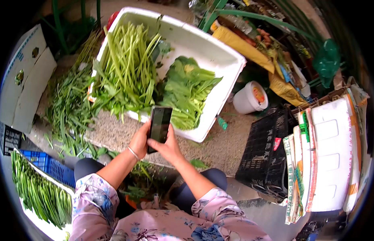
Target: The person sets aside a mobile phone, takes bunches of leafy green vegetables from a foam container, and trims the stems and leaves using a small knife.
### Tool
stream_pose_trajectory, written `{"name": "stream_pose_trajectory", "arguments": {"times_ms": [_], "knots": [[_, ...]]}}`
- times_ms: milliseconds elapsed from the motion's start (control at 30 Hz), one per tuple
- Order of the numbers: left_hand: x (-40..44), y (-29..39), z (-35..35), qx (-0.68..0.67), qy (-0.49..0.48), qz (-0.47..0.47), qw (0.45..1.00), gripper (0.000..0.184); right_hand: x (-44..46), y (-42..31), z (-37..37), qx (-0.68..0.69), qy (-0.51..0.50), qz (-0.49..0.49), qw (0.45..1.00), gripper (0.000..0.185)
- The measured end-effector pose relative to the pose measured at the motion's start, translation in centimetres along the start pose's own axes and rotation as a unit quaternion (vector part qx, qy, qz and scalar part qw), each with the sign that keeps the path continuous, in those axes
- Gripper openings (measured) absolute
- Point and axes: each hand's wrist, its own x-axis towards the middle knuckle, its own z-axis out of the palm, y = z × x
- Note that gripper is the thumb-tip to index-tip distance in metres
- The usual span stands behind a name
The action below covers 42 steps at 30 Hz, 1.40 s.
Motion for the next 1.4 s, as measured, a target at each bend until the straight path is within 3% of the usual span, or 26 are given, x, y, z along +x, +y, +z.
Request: {"name": "stream_pose_trajectory", "arguments": {"times_ms": [67,100,133,167,233,300,367,433,500,533,600,633,667,700,733,767,833,967,1033,1233,1400], "knots": [[1.4,-1.2,-1.6,0.034,0.003,-0.014,0.999,0.044,0.3,2.2,0.4,-0.074,0.049,0.013,0.996,0.071],[-0.1,-1.5,2.8,0.025,-0.017,-0.015,0.999,0.043,-1.3,-2.1,-2.4,-0.147,0.062,0.038,0.986,0.071],[-0.1,-1.6,2.5,0.045,-0.015,-0.011,0.999,0.04,-1.2,-1.5,-2.3,-0.13,0.06,0.013,0.99,0.07],[-0.3,-1.4,2.3,0.056,-0.011,-0.01,0.998,0.038,-1.1,-0.9,-2.0,-0.122,0.063,0.041,0.99,0.089],[-1.0,-0.7,2.5,0.078,-0.036,0.005,0.996,0.039,-1.7,-2.1,-1.2,-0.167,0.108,0.045,0.979,0.089],[-1.3,0.2,2.8,0.079,-0.088,-0.01,0.993,0.047,-1.7,-2.3,-2.3,-0.105,0.111,0.037,0.988,0.091],[-2.1,2.4,3.8,0.05,-0.103,0.01,0.993,0.05,-0.8,-7.1,-3.2,0.057,0.1,0.011,0.993,0.087],[-1.8,3.7,3.6,0.07,-0.091,0.027,0.993,0.058,1.9,-12.2,-5.6,0.058,0.126,0.022,0.99,0.073],[-1.6,4.5,3.0,0.099,-0.05,-0.003,0.994,0.057,6.2,-16.9,-9.1,0.075,0.162,-0.072,0.981,0.054],[-1.3,4.8,2.9,0.096,-0.048,-0.002,0.994,0.057,9.6,-18.5,-11.7,0.026,0.203,-0.104,0.973,0.055],[-0.9,5.0,2.5,0.082,-0.056,-0.069,0.993,0.055,17.4,-20.4,-17.7,-0.057,0.329,-0.171,0.927,0.075],[-0.7,5.3,2.5,0.081,-0.053,-0.069,0.993,0.055,20.5,-22.4,-19.3,-0.021,0.344,-0.188,0.92,0.086],[-0.6,5.5,2.6,0.097,-0.055,-0.072,0.991,0.054,23.6,-23.8,-20.9,-0.099,0.387,-0.265,0.878,0.09],[-0.4,5.5,2.5,0.111,-0.057,-0.076,0.989,0.054,26.1,-25.1,-21.9,-0.103,0.448,-0.24,0.855,0.093],[0.0,5.7,2.4,0.113,-0.046,-0.075,0.99,0.053,28.6,-25.7,-23.5,-0.104,0.452,-0.278,0.841,0.098],[0.4,5.7,2.3,0.111,-0.043,-0.075,0.99,0.053,31.4,-25.3,-25.7,-0.197,0.56,-0.202,0.779,0.104],[1.2,5.9,2.1,0.105,-0.018,-0.074,0.991,0.045,34.2,-25.4,-26.9,-0.203,0.58,-0.15,0.775,0.108],[2.0,6.1,1.8,0.118,-0.006,-0.089,0.989,0.042,36.3,-22.9,-26.9,-0.207,0.569,-0.144,0.782,0.109],[2.5,6.1,1.5,0.121,0.003,-0.094,0.988,0.043,37.1,-21.6,-27.2,-0.265,0.571,-0.075,0.773,0.099],[3.7,6.0,1.6,0.125,0.015,-0.101,0.987,0.042,38.1,-20.2,-28.5,-0.295,0.574,-0.095,0.758,0.106],[4.1,6.1,1.5,0.128,0.025,-0.102,0.986,0.039,37.5,-19.5,-28.5,-0.285,0.523,-0.12,0.794,0.111]]}}
